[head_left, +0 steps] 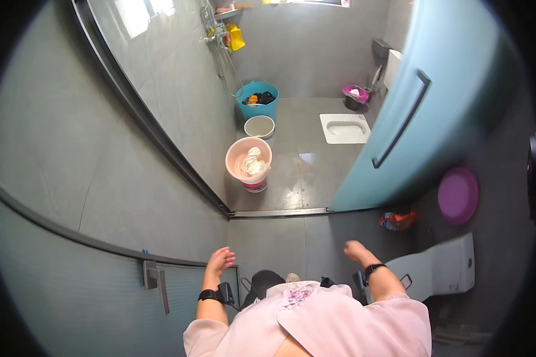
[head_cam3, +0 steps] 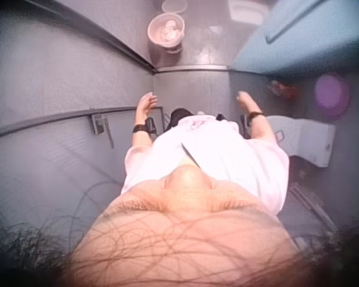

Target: Wash clothes by hand in a bucket.

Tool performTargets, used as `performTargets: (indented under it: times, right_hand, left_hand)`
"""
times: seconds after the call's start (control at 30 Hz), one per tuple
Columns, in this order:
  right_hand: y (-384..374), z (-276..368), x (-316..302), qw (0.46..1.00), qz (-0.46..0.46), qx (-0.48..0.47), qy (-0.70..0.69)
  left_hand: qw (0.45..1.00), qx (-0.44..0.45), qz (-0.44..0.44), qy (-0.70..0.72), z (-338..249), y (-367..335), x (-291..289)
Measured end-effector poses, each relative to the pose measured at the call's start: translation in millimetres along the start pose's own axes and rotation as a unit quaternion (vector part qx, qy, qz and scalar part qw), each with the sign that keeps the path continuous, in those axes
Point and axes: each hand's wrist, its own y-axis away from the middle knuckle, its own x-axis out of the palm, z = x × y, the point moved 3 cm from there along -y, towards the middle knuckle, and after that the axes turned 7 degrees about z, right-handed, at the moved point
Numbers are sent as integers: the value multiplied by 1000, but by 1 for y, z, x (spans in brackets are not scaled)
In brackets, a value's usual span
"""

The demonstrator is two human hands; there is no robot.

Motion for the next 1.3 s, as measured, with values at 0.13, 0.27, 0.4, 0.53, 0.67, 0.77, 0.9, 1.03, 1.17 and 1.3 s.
performTargets:
  times: [0.13, 0.27, 0.4, 0.53, 0.67, 0.77, 0.9, 1.03, 1.17, 1.3]
  right_hand:
    - [-81, 96, -121, 996, -34, -76, -7]
    - [-139, 146, -197, 986, -61, -132, -85]
    - [-188, 145, -240, 982, -76, -157, -73]
    - [-236, 108, -286, 985, -103, -74, -117]
    - [-300, 66, -311, 984, -111, -56, -125]
    - [-367, 9, -306, 986, -6, 34, -163]
    - [-434, -32, -324, 933, 117, 137, -313]
    - [-482, -83, -392, 893, 86, 164, -410]
    - [-542, -98, -486, 952, 57, 138, -266]
    - [-614, -112, -559, 991, -32, 43, -125]
  left_hand:
    - [998, -7, -28, 62, -23, -33, -32]
    - [995, -26, -60, 81, -48, -85, -52]
    - [993, -28, -58, 96, -107, -162, -53]
    - [998, -17, -22, 55, -201, -227, -10]
    - [999, 10, 14, 43, -279, -285, 35]
    - [998, 22, 26, 46, -324, -333, 66]
    - [996, 11, -13, 90, -351, -393, 83]
    - [987, -65, -87, 122, -358, -453, 98]
    - [980, -63, -88, 170, -390, -494, 122]
    - [987, -52, -61, 141, -445, -549, 178]
